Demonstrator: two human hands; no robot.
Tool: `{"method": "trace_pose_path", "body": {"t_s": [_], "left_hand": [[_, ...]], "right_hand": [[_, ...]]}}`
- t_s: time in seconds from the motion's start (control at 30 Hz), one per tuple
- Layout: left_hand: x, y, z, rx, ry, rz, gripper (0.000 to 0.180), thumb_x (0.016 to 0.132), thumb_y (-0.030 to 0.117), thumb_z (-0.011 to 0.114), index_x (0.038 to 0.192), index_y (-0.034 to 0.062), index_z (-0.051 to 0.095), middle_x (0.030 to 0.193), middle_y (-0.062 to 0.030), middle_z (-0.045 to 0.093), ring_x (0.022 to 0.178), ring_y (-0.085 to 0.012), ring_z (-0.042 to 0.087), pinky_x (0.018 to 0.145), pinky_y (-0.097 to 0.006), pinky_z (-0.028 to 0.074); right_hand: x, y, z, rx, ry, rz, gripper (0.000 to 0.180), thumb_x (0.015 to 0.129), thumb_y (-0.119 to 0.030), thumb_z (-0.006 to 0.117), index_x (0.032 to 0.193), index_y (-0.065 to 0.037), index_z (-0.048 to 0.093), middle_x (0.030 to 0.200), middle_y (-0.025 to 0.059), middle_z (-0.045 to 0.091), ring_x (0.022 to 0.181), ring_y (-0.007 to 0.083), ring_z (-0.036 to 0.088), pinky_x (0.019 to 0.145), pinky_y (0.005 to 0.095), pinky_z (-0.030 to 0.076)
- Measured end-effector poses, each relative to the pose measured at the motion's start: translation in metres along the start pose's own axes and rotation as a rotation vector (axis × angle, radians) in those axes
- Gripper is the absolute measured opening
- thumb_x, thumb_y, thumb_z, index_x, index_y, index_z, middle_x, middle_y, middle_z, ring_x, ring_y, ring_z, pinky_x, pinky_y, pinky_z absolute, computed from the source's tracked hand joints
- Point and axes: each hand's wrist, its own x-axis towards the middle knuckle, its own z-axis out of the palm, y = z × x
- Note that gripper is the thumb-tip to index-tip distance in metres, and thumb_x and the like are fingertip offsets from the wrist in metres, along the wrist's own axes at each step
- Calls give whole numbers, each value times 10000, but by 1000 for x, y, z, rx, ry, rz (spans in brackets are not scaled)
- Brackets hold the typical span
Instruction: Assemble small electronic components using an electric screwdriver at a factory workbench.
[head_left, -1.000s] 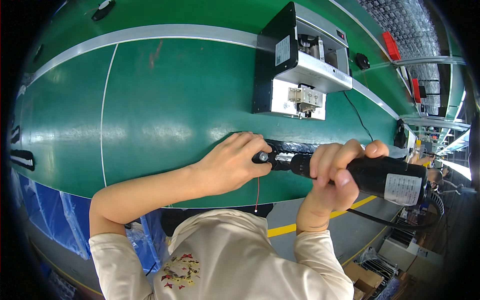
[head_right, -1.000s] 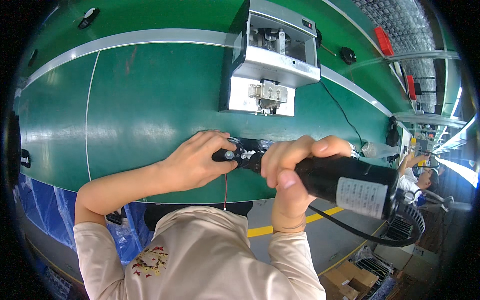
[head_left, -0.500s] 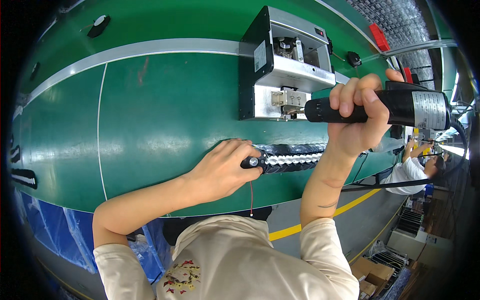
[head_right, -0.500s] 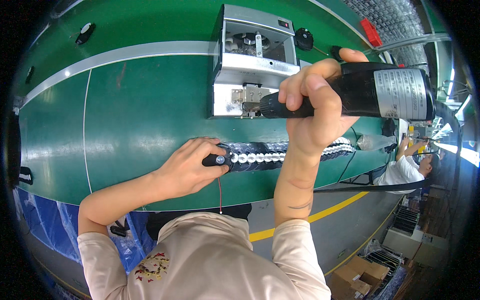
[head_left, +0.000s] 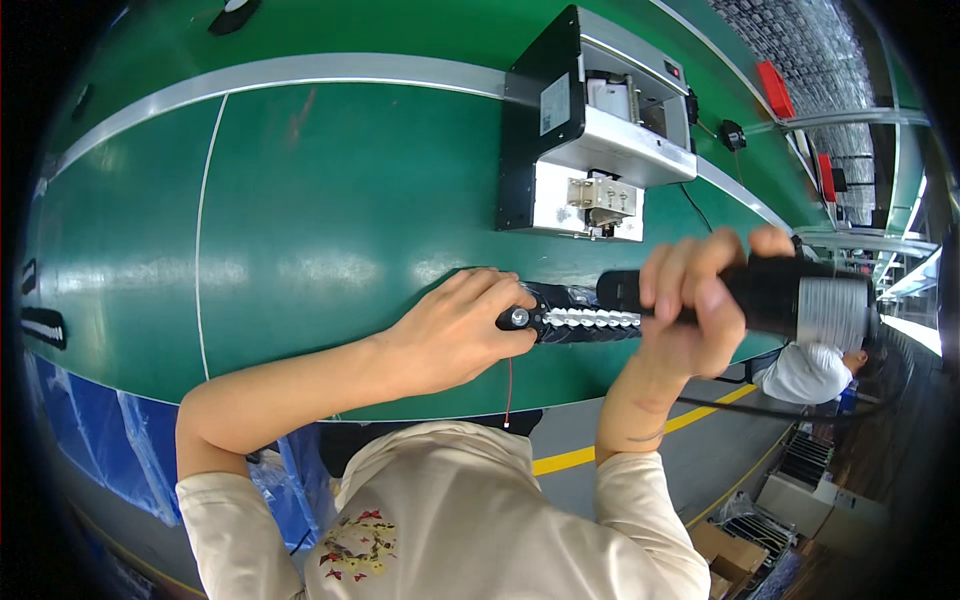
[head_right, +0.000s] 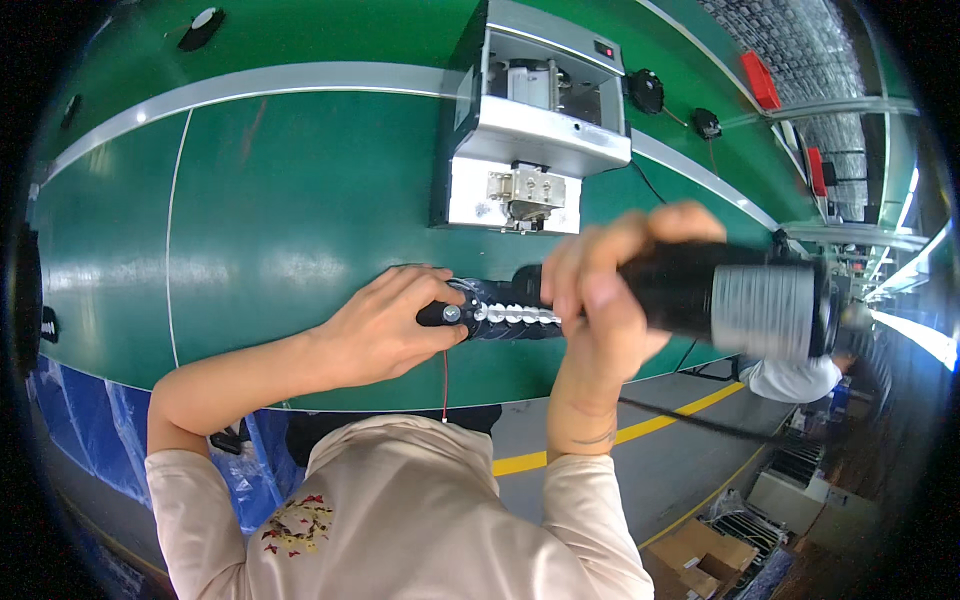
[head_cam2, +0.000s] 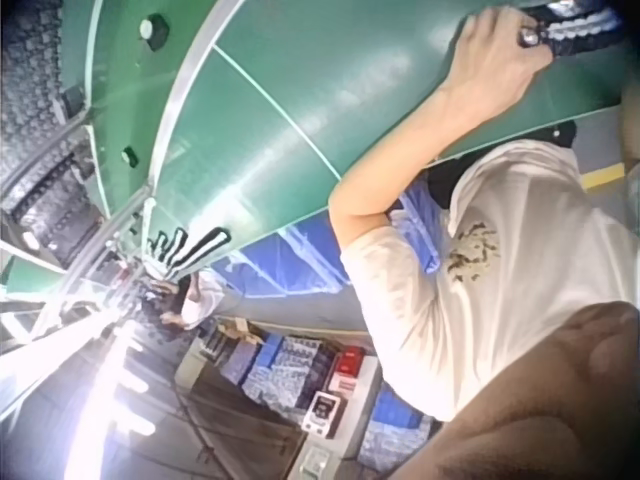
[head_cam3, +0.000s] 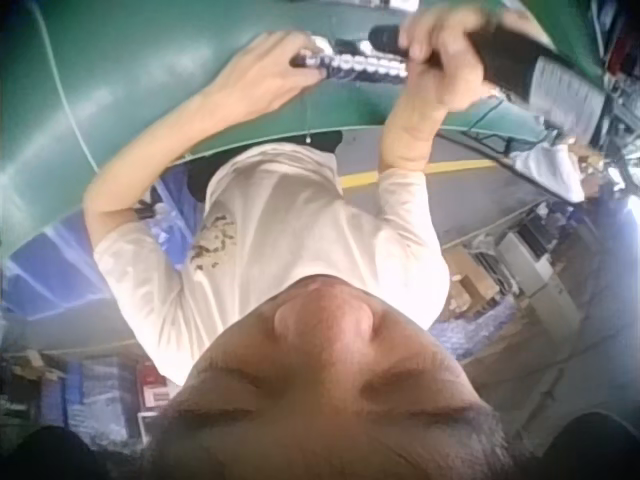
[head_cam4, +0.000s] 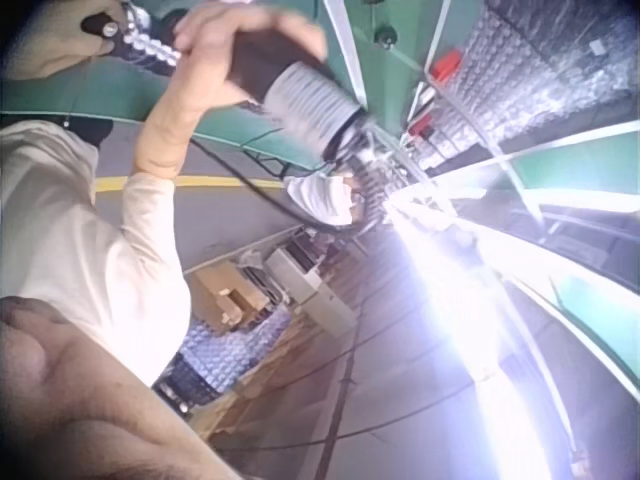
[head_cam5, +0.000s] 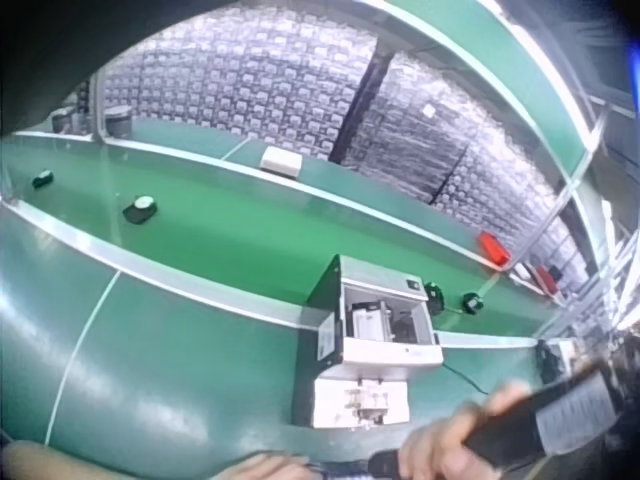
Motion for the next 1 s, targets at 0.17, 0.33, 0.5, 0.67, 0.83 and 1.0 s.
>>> {"method": "trace_pose_path", "body": {"t_s": [0.17,0.33,0.5,0.67,0.83,1.0], "left_hand": [[-3,0,1,2,5,-19,212,735,125,706,947,124,708,1109,-102,552,1106,-328,546,898,-434,475],[-2,0,1,6,25,-13,179,738,128,686,916,123,710,1111,-99,551,1095,-317,543,907,-420,470],[-1,1,1,-14,40,-25,172,707,120,668,876,117,702,1102,-90,539,1088,-298,526,915,-394,461],[-2,4,-3,-16,8,-24,240,654,105,725,893,117,701,1131,-90,528,1116,-313,517,921,-412,463],[0,5,-4,-58,16,-38,255,617,106,740,868,101,693,1139,-108,503,1090,-320,519,913,-415,461],[1,6,-4,-97,17,-79,282,611,108,746,890,95,707,1188,-134,492,1071,-330,532,887,-415,468]], "right_hand": [[-30,-9,7,-18,-58,49,478,777,-15,595,1206,-81,396,616,30,450,415,138,435,431,301,406],[-38,-2,8,-56,-64,89,455,781,-29,578,1195,-71,393,611,34,450,405,139,437,428,304,404],[-50,0,6,-76,-110,93,434,794,-2,630,1145,-97,392,628,36,472,434,149,453,451,309,424],[-56,-3,2,-95,-251,47,446,751,80,651,1070,-101,398,674,66,524,506,185,518,490,331,466],[-57,5,2,-96,-313,-28,449,716,107,645,1059,-59,407,672,77,534,497,181,524,465,332,472],[-55,4,-1,-64,-265,71,469,729,85,662,1088,-74,406,677,78,534,534,176,519,492,332,473]]}}
